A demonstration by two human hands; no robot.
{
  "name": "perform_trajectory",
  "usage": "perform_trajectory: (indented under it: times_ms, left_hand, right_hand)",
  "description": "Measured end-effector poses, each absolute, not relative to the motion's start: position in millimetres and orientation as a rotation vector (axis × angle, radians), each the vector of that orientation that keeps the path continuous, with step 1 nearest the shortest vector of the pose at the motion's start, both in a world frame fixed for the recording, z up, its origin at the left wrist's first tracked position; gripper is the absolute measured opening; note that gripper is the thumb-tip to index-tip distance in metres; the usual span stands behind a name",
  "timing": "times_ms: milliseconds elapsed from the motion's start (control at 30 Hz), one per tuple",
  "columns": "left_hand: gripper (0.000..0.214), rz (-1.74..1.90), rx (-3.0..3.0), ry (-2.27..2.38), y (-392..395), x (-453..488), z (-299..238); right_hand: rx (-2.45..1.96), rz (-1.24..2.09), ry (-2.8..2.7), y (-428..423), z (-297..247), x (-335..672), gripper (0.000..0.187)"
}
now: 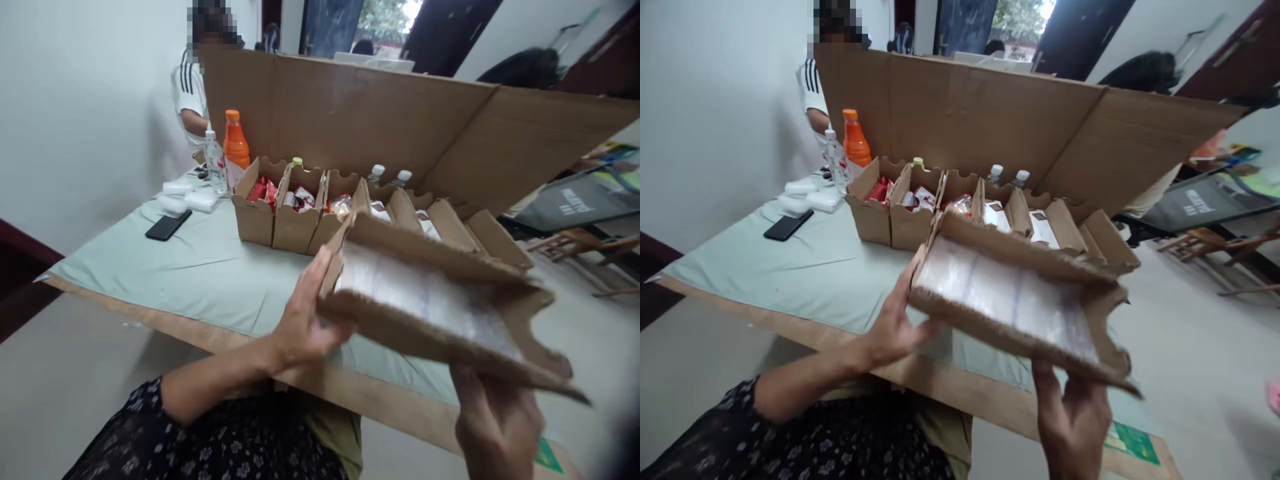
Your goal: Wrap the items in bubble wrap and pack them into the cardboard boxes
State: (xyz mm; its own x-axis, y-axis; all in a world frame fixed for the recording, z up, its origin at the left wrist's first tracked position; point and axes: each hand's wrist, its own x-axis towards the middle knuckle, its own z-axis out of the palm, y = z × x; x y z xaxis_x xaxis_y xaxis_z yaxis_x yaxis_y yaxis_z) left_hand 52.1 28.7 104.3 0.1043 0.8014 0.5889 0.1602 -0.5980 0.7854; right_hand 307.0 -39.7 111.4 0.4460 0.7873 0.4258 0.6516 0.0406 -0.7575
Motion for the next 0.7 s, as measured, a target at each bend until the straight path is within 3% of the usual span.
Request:
perform_trajectory:
  times_ms: [100, 200, 433, 700]
  left_hand:
    - [0.091, 1.476, 1.640, 1.135, 1, 30, 88]
    - [0.089, 1.527, 1.490, 1.286, 18, 12, 94]
    - [0.098, 1.670, 1.720, 1.085, 58, 40, 91]
    - [0.082, 1.637, 1.145, 1.726, -23, -49, 40]
  right_hand:
    - [-1.738, 0.225, -1.353, -47, 106, 284, 0.063]
    - [-1.542, 0.298, -1.492, -3, 116, 261, 0.057]
    - [-1.251, 0.230, -1.330, 32, 117, 275, 0.059]
    - [-1.189, 0.703, -1.643, 62, 60, 171, 0.070]
